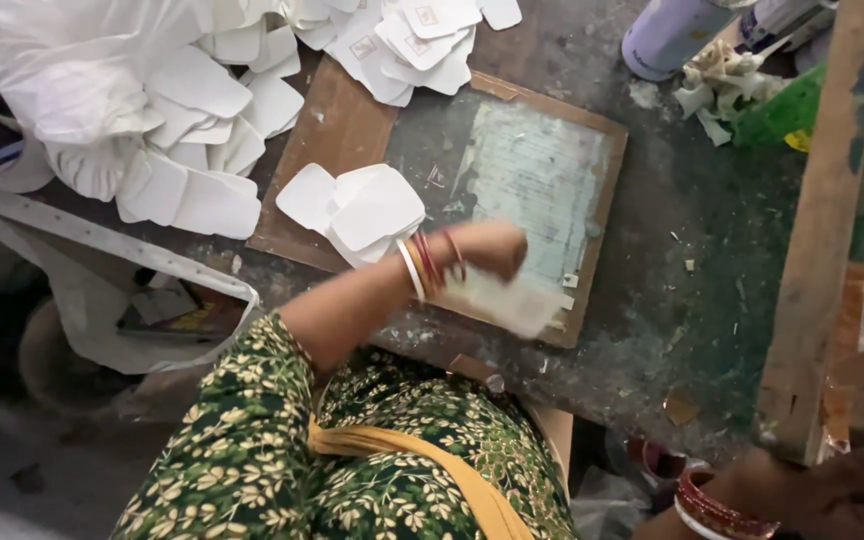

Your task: Manually screen printing designs onto small paper pieces using a hand-operated screen frame.

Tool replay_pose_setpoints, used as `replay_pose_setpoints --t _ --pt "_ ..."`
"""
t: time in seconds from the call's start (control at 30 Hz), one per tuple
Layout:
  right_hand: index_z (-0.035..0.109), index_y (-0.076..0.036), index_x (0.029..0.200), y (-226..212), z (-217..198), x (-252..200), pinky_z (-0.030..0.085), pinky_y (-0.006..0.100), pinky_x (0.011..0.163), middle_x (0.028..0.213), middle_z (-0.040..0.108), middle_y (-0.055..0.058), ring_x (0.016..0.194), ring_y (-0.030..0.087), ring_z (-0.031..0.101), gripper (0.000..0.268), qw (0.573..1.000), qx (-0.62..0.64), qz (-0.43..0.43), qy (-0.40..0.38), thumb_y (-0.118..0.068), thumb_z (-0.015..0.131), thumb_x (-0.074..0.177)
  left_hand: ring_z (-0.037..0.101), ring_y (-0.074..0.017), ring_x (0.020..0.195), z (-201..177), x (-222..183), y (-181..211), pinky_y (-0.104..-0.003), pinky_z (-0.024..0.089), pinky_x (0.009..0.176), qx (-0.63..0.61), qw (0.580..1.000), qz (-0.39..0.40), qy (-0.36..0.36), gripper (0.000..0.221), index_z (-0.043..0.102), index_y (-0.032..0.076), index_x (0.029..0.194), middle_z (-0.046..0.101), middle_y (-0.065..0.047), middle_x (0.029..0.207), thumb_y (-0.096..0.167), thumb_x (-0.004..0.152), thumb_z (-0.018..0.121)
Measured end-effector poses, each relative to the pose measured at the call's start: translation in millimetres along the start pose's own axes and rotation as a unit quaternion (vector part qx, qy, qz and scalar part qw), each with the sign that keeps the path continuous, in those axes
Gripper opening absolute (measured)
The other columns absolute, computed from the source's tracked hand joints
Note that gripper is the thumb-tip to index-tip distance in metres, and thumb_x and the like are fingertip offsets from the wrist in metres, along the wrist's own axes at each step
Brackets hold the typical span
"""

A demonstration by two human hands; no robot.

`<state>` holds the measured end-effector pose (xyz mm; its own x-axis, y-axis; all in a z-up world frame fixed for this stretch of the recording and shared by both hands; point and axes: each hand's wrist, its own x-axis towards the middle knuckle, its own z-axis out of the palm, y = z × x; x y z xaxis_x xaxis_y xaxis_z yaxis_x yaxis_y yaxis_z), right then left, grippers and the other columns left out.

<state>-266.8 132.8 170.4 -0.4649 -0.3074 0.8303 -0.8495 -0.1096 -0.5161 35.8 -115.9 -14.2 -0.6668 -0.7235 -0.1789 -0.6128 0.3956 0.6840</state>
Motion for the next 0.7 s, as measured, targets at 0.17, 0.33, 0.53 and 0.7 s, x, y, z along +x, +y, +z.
replay_pose_setpoints --t 0.17,0.33,0.53,0.7 --pt "0.053 0.011 0.112 8.4 -2.7 -6.2 0.05 0.045 0.073 0.099 0.06 0.028 0.082 0.035 0.06 0.038 0.999 -0.031 0.024 -0.003 -0.025 0.063 0.123 0.069 -0.0255 0.071 -120.8 -56.3 -34.9 -0.041 0.055 0.066 -0.253 0.869 -0.051 0.423 0.026 0.071 0.003 0.086 0.074 -0.012 0.079 0.027 0.079 0.079" --pt "0.057 0.011 0.108 0.0 -1.6 -8.1 0.055 0.048 0.083 0.1 0.064 0.028 0.092 0.036 0.067 0.042 0.998 -0.069 0.002 -0.008 -0.026 0.057 0.126 0.065 -0.0389 0.088 -108.1 -161.5 -12.6 -0.049 0.052 0.077 0.168 0.909 -0.058 0.377 0.035 0.075 0.008 0.083 0.069 -0.017 0.09 0.036 0.066 0.086" --pt "0.072 0.005 0.119 37.6 -20.5 -13.3 0.055 0.037 0.064 0.1 0.073 0.017 0.073 0.024 0.066 0.034 0.836 -0.504 -0.209 -0.059 -0.019 0.048 0.12 0.07 -0.0313 0.093 -65.9 -169.9 -13.1 -0.045 0.055 0.083 0.091 0.92 -0.12 0.363 0.016 0.076 0.009 0.095 0.074 -0.012 0.098 0.025 0.093 0.071" --pt "0.061 0.012 0.117 -1.8 -7.4 3.2 0.058 0.044 0.082 0.109 0.069 0.026 0.093 0.033 0.068 0.036 0.98 -0.141 -0.126 -0.056 -0.021 0.049 0.121 0.069 -0.0296 0.1 -33.1 -164.6 17.0 -0.044 0.053 0.091 0.143 0.928 -0.009 0.345 0.013 0.073 0.006 0.095 0.073 -0.011 0.1 0.019 0.095 0.07"
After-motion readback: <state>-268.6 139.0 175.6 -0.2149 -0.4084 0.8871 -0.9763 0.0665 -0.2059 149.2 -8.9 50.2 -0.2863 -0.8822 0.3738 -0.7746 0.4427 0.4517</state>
